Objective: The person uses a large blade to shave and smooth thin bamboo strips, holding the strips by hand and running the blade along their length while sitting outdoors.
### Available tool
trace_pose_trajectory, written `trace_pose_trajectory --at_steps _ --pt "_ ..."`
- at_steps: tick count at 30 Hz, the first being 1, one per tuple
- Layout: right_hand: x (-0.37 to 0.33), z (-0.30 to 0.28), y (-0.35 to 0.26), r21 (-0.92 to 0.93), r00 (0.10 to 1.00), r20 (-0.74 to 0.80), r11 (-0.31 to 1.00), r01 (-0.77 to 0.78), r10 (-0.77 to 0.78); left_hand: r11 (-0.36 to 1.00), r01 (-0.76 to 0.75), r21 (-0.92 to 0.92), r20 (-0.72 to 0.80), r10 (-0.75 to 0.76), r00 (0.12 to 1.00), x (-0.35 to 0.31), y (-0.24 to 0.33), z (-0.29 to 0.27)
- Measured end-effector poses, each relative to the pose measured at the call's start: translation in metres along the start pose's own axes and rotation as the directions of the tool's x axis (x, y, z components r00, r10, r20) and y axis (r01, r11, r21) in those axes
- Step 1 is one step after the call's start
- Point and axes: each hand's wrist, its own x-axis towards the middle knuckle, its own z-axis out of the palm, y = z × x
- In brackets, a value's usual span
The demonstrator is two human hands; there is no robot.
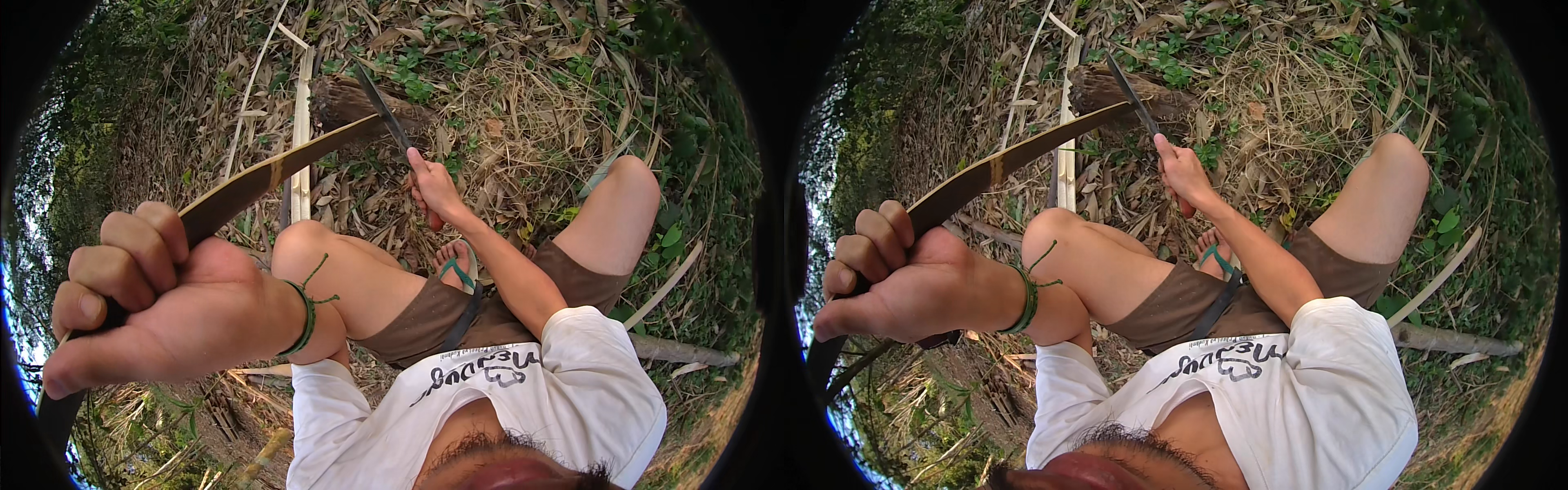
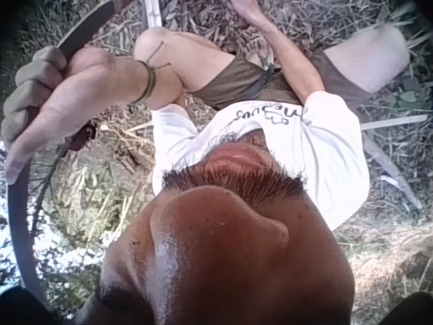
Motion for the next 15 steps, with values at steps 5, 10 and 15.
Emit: trace_pose_trajectory --at_steps 5,10,15 --pt "0.001 -0.007 -0.004 -0.038 0.999 -0.027 0.999 -0.029 0.028 0.999 0.013 -0.048 0.038 -0.011 0.999 0.001 -0.002 0.006" --pt "0.004 -0.021 -0.029 -0.304 0.967 -0.093 0.932 0.198 -0.236 0.998 -0.056 0.019 0.026 0.055 0.998 0.009 -0.014 0.001" --pt "-0.039 -0.013 -0.116 0.065 0.871 -0.120 0.872 0.485 -0.475 0.999 -0.047 0.022 -0.007 0.047 0.999 0.008 -0.015 -0.003"
